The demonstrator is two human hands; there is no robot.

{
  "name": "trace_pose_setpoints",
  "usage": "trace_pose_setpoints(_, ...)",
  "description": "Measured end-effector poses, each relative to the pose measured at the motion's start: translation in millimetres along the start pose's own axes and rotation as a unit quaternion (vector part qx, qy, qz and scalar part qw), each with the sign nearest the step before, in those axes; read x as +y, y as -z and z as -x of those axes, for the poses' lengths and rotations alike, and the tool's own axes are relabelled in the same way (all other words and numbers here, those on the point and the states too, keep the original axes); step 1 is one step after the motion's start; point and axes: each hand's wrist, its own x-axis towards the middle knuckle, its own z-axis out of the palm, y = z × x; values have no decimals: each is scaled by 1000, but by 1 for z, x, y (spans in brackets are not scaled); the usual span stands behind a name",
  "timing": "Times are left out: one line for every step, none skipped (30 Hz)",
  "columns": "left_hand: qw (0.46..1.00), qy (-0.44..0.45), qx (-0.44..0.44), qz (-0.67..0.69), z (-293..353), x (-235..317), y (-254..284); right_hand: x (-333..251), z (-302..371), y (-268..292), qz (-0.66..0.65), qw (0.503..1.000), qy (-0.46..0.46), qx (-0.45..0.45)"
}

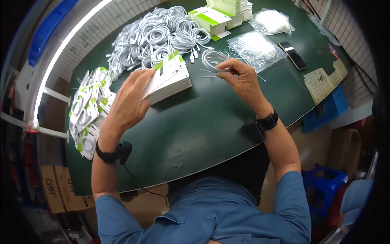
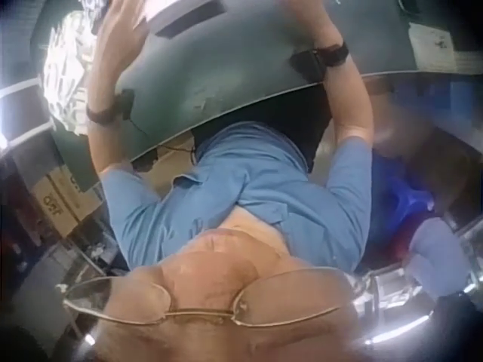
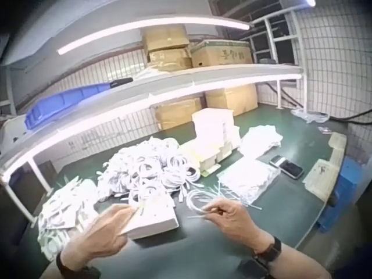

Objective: The person secures a coiled cable to a cardboard backing by threading a plastic tie through the card and pulling it tight by hand. They then turn the assembly over, thread a second plastic tie through the card, and pull it tight before setting the finished unit aside.

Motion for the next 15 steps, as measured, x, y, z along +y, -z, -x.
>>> trace_pose_setpoints(1000, 14, 6, 13, 13, 11, -4, -5, 1, -2, -18, 1000, -3, 14)
trace_pose_setpoints(1000, 2, -11, -7, 28, 23, -8, -12, 3, -4, -35, 999, -8, 29)
trace_pose_setpoints(999, -8, -28, -27, 42, 33, -14, -18, 3, -8, -53, 998, -14, 43)
trace_pose_setpoints(998, -19, -46, -45, 52, 42, -21, -23, 6, -12, -45, 998, -23, 25)
trace_pose_setpoints(999, -6, -42, -31, 57, 48, -25, -32, 9, -17, -26, 999, 17, 5)
trace_pose_setpoints(997, -4, -63, -37, 63, 54, -31, -40, 14, -22, -8, 998, 57, -15)
trace_pose_setpoints(995, -1, -85, -45, 69, 58, -34, -47, 18, -31, 7, 994, 99, -35)
trace_pose_setpoints(993, 0, -107, -54, 75, 61, -40, -52, 24, -41, 10, 994, 94, -51)
trace_pose_setpoints(994, 11, -103, -43, 80, 62, -47, -57, 32, -52, 21, 991, 104, -81)
trace_pose_setpoints(995, 5, -84, -49, 73, 69, -46, -66, 37, -52, 24, 987, 123, -100)
trace_pose_setpoints(996, -2, -65, -58, 65, 74, -45, -73, 40, -51, 26, 983, 143, -116)
trace_pose_setpoints(998, -8, -41, -56, 63, 71, -50, -74, 41, -54, 31, 982, 143, -122)
trace_pose_setpoints(998, -7, -36, -54, 61, 68, -54, -75, 41, -57, 53, 981, 140, -120)
trace_pose_setpoints(998, -5, -35, -46, 58, 64, -56, -76, 41, -59, 74, 981, 138, -115)
trace_pose_setpoints(999, -1, -34, -36, 57, 63, -60, -76, 43, -61, 95, 980, 134, -111)
